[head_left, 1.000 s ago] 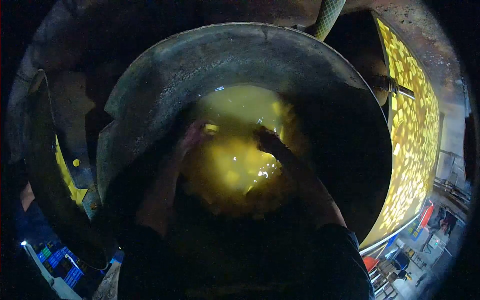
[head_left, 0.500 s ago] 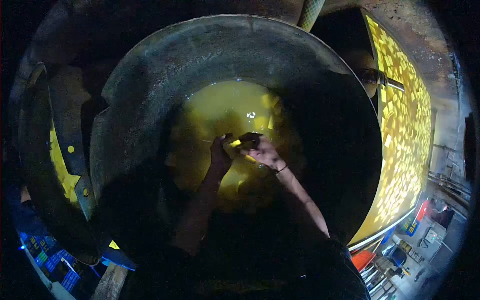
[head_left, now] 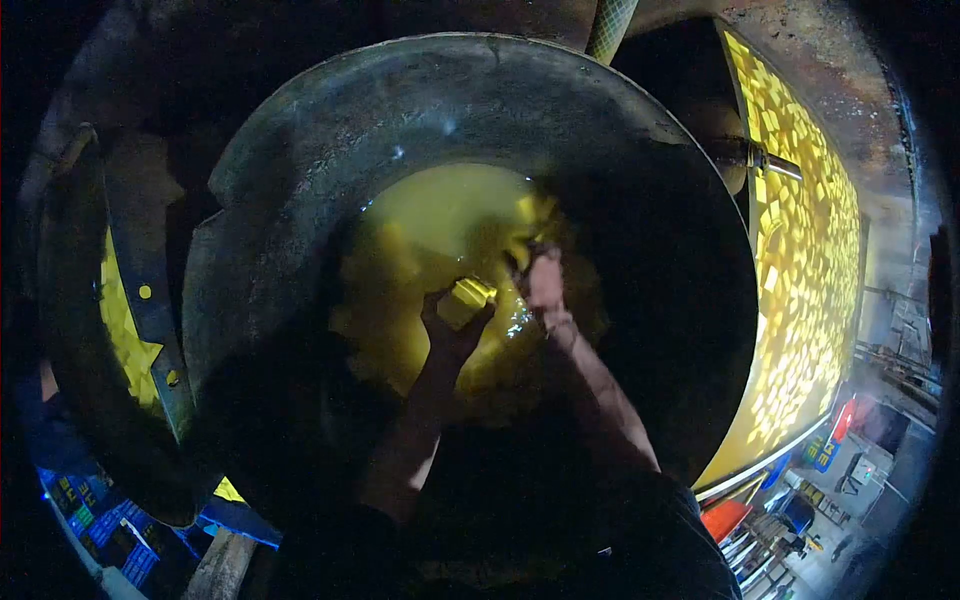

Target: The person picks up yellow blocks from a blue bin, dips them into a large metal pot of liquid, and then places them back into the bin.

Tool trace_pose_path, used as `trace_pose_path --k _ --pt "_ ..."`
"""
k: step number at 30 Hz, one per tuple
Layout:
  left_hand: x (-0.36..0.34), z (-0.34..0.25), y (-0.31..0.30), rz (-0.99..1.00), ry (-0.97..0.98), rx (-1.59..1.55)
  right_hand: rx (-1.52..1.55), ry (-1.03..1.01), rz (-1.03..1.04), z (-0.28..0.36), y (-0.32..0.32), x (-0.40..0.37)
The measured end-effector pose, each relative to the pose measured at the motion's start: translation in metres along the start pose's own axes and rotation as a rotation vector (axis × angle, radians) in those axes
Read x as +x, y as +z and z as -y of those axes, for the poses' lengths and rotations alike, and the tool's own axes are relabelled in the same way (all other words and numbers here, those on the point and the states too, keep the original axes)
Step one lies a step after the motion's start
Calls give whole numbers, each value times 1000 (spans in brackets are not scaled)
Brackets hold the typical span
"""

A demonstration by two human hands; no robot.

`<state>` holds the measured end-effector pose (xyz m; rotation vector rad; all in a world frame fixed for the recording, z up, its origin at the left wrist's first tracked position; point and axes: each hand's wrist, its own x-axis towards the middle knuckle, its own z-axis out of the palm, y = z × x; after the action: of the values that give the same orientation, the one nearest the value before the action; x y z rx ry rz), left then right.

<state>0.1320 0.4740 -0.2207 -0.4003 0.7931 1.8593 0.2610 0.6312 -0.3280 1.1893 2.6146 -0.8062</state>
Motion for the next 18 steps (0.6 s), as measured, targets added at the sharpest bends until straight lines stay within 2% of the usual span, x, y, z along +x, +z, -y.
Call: trace_pose_path --k 1,2,5,6,8,9,12,13,14,16,17,18 --pt "22 -3 -19 9 -291 -380 -137 8 -168 -9 -1 13" --pt "24 -10 -19 9 -287 -372 -272 21 -338 -18 7 20" --pt "31 -25 -17 89 -208 -382 -272 126 -281 -44 17 34" --pt "29 -32 -12 90 -203 -381 -237 137 -272 -49 19 35" --pt "14 -47 2 159 -20 -178 -135 141 -258 -59 20 28" --pt "23 -50 -1 -52 -148 -288 -69 132 -256 -64 17 23" --pt "18 -66 18 25 -84 -249 186 87 -230 -87 11 7" --pt "9 -62 34 -174 262 492 269 72 -228 -94 15 4" --pt "11 -67 37 -172 268 488 341 48 -218 -98 19 1" --pt "24 -82 48 27 -56 -189 432 -19 -210 -89 32 -1" --pt "27 -87 53 164 -81 -296 451 -60 -207 -87 47 -1" --pt "21 -97 76 103 -70 -217 452 -74 -205 -77 57 -5"
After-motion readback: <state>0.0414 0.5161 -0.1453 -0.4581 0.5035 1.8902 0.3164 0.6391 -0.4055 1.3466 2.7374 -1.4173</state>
